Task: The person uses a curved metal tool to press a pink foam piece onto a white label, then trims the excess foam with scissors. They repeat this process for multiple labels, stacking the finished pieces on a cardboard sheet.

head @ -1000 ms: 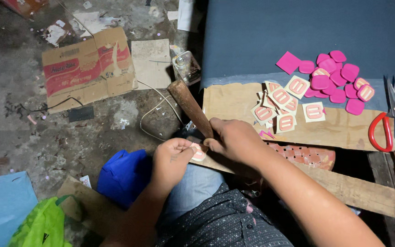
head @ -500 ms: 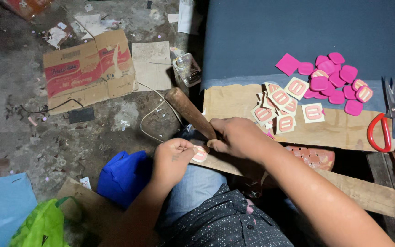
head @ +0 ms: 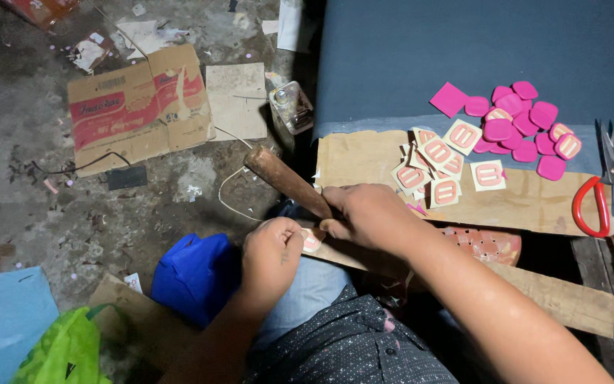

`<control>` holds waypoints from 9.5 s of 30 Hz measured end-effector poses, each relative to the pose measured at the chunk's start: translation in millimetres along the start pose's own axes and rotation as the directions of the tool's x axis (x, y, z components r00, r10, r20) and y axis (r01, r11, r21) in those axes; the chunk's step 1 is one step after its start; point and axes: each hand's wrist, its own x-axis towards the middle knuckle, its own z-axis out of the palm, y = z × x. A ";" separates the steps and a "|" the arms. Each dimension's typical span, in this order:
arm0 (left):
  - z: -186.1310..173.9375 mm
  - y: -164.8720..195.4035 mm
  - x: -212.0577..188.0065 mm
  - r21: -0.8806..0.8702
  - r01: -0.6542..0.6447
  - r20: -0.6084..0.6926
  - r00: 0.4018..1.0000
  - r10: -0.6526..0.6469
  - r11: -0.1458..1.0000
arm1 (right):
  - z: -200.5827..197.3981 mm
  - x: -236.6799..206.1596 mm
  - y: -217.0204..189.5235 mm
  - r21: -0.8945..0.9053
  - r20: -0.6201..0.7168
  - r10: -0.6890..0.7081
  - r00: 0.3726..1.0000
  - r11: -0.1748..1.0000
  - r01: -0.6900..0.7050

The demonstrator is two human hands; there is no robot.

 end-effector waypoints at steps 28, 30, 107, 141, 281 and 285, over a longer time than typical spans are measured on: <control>6.3 -11.7 -4.1 -0.296 0.227 0.138 0.971 -0.194 0.928 | 9.9 -36.8 -5.5 -0.098 0.034 0.195 0.980 0.977 -0.191; 9.8 -12.3 -5.9 -0.348 0.243 0.114 0.970 -0.216 0.905 | 9.9 -37.5 -4.2 -0.058 0.044 0.252 0.967 0.967 -0.249; 8.6 -49.2 15.8 -0.558 0.512 0.347 0.859 -0.377 0.653 | 30.2 -36.5 2.4 0.269 -0.208 0.173 0.963 0.956 -0.114; 13.1 -48.7 15.1 -0.434 0.394 0.278 0.914 -0.296 0.810 | 27.2 -35.9 -1.1 0.224 -0.197 0.140 0.970 0.970 -0.094; -8.6 -13.8 8.2 -0.194 0.243 0.204 0.958 -0.203 0.950 | 13.5 -34.7 -0.2 0.151 -0.146 0.069 0.987 0.987 -0.047; -0.4 -26.7 8.9 -0.487 0.331 0.288 0.934 -0.210 0.808 | 16.4 -33.6 -2.8 0.221 -0.165 0.107 0.980 0.973 -0.068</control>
